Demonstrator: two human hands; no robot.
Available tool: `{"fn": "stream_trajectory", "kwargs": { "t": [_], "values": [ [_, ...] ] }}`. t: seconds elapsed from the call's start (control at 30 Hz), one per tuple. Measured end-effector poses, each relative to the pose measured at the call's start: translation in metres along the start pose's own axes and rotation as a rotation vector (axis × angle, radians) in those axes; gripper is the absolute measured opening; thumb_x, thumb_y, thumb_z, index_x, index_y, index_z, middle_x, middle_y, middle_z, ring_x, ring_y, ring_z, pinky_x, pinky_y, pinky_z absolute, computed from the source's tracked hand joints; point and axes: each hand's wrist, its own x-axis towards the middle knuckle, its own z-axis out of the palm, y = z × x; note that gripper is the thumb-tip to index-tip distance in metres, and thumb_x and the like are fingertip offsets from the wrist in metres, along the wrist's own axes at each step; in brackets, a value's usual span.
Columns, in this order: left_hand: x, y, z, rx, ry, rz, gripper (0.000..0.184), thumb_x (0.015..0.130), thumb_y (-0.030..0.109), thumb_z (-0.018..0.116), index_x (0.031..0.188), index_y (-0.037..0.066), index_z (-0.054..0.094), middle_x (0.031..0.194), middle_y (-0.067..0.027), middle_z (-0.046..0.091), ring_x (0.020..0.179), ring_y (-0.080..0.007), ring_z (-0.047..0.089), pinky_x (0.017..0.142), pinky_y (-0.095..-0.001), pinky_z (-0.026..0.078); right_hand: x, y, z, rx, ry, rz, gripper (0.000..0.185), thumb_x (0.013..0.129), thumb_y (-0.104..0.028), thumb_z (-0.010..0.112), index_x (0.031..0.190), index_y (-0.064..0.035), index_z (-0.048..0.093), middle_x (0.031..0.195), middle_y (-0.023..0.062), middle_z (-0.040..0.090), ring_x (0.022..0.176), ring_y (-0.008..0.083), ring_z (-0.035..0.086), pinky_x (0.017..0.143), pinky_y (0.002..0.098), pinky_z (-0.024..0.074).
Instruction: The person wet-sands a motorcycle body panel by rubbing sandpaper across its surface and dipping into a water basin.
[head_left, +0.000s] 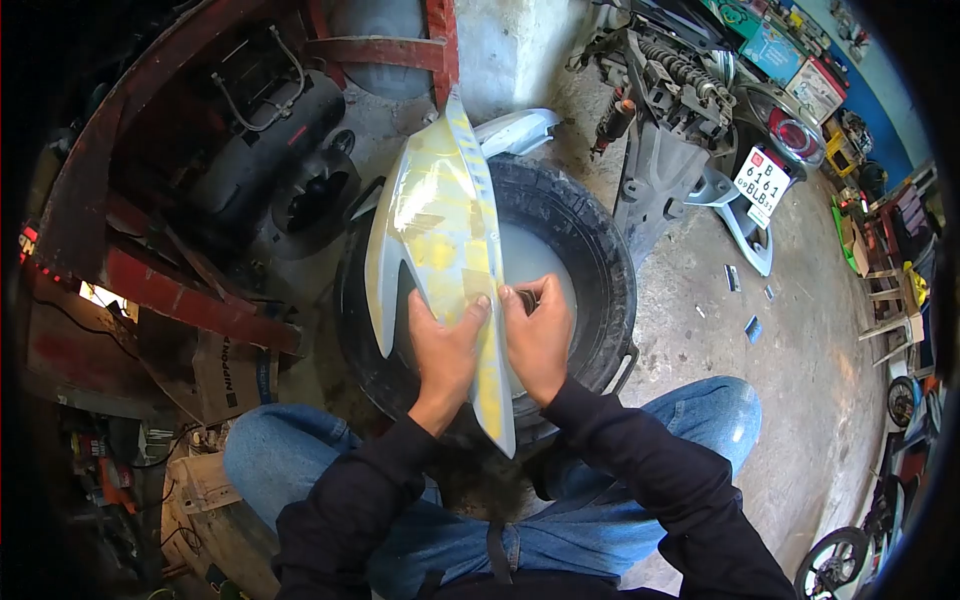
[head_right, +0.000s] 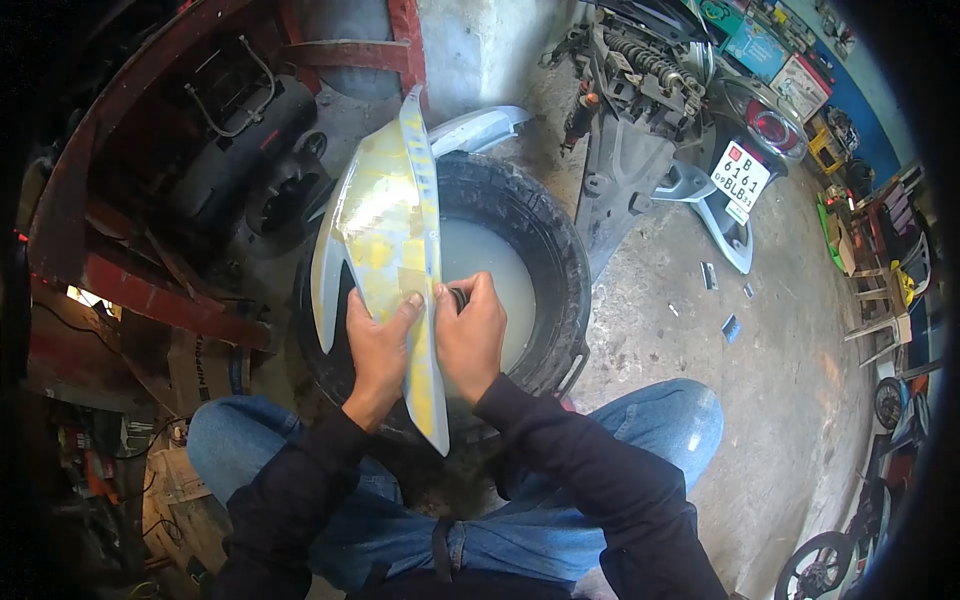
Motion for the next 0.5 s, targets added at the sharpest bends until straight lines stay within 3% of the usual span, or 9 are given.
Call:
{"fn": "stream_trajectory", "kwargs": {
  "t": [0.17, 0.23, 0.3, 0.43, 0.5],
  "values": [
    [-0.001, -0.007, 0.000, -0.015, 0.017, -0.006, 0.040, 0.089, 0.003, 0.077, 0.118, -0.002, 0.051, 0.110, -0.0135, 0.068, 0.098, -0.0181, 0.068, 0.085, -0.0328, 0.055, 0.004, 0.003, 0.001, 0.053, -0.009, 0.037, 0.022, 0.096, -0.013, 0.072, 0.090, 0.0019, 0.057, 0.080, 0.0165, 0.066, 0.070, 0.0254, 0.064, 0.066, 0.0407, 0.0495],
    [0.002, -0.005, -0.002, 0.004, 0.017, -0.004, 0.040, 0.088, 0.003, 0.078, 0.118, -0.002, 0.051, 0.110, -0.0134, 0.068, 0.097, -0.0180, 0.068, 0.085, -0.0328, 0.054, -0.007, 0.005, -0.001, 0.076, -0.022, 0.052, 0.023, 0.094, -0.012, 0.076, 0.089, 0.0011, 0.058, 0.078, 0.0110, 0.065, 0.072, 0.0131, 0.058, 0.067, 0.0334, 0.0487],
    [0.000, -0.007, 0.002, -0.016, -0.002, -0.010, 0.041, 0.091, 0.002, 0.075, 0.124, 0.000, 0.050, 0.114, -0.0109, 0.066, 0.100, -0.0161, 0.066, 0.090, -0.0319, 0.054, 0.009, 0.007, 0.002, 0.035, -0.005, 0.015, 0.023, 0.094, -0.013, 0.076, 0.088, 0.0012, 0.058, 0.078, 0.0113, 0.065, 0.072, 0.0138, 0.058, 0.068, 0.0338, 0.0486],
    [-0.001, -0.006, 0.001, 0.024, -0.009, -0.010, 0.040, 0.091, 0.001, 0.074, 0.124, -0.001, 0.051, 0.114, -0.0111, 0.067, 0.099, -0.0161, 0.067, 0.088, -0.0315, 0.055, 0.001, 0.007, 0.003, 0.002, 0.010, 0.009, 0.023, 0.093, -0.013, 0.076, 0.088, 0.0016, 0.059, 0.079, 0.0121, 0.064, 0.072, 0.0162, 0.058, 0.068, 0.0355, 0.0482],
    [0.001, -0.004, 0.001, -0.105, -0.017, -0.073, 0.038, 0.092, 0.000, 0.073, 0.123, -0.001, 0.053, 0.112, -0.0113, 0.069, 0.099, -0.0163, 0.068, 0.087, -0.0312, 0.055, 0.003, 0.005, 0.005, 0.017, 0.017, -0.009, 0.023, 0.093, -0.013, 0.076, 0.088, 0.0015, 0.059, 0.079, 0.0122, 0.064, 0.072, 0.0164, 0.058, 0.068, 0.0356, 0.0483]
  ]
}}
